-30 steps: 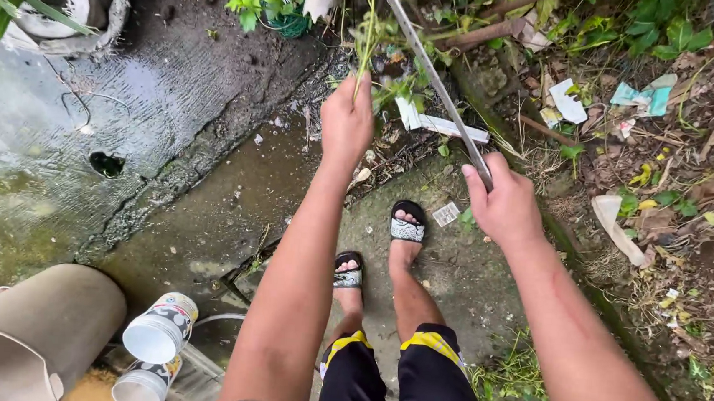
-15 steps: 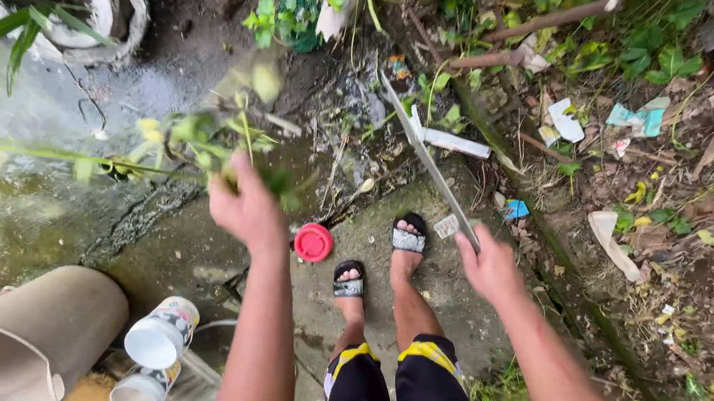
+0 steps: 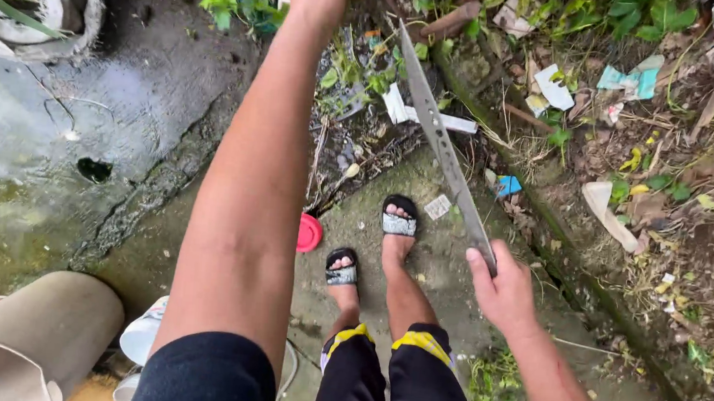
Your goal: Cutting and removing overgrown vines from a fence or trellis using a machete.
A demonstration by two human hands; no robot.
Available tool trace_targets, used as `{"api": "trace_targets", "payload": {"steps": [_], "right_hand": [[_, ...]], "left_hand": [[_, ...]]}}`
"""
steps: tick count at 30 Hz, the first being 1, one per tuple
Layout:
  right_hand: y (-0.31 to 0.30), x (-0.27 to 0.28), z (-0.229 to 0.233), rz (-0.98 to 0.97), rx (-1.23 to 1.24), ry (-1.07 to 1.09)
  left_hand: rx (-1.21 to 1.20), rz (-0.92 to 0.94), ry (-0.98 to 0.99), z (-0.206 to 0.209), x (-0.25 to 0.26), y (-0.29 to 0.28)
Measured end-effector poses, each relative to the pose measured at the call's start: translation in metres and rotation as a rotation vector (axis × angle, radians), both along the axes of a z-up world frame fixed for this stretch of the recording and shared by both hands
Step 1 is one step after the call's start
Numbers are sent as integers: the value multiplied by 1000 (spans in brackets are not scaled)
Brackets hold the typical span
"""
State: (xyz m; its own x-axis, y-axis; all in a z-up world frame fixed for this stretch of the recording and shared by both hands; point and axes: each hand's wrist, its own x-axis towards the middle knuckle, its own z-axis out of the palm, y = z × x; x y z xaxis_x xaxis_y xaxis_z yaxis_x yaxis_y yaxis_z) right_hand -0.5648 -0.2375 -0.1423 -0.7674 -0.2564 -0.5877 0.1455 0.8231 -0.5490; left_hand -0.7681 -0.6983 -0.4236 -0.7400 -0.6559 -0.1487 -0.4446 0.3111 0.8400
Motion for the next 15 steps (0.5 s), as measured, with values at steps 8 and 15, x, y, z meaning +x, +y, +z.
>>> {"api": "trace_targets", "payload": {"steps": [8,15], "right_hand": [[-16,-7,7,-13,-82,39],[-48,-16,28,-17,-211,191]], "left_hand": [[1189,199,-64,178,21,17],[1019,29,237,224,90,36]]}}
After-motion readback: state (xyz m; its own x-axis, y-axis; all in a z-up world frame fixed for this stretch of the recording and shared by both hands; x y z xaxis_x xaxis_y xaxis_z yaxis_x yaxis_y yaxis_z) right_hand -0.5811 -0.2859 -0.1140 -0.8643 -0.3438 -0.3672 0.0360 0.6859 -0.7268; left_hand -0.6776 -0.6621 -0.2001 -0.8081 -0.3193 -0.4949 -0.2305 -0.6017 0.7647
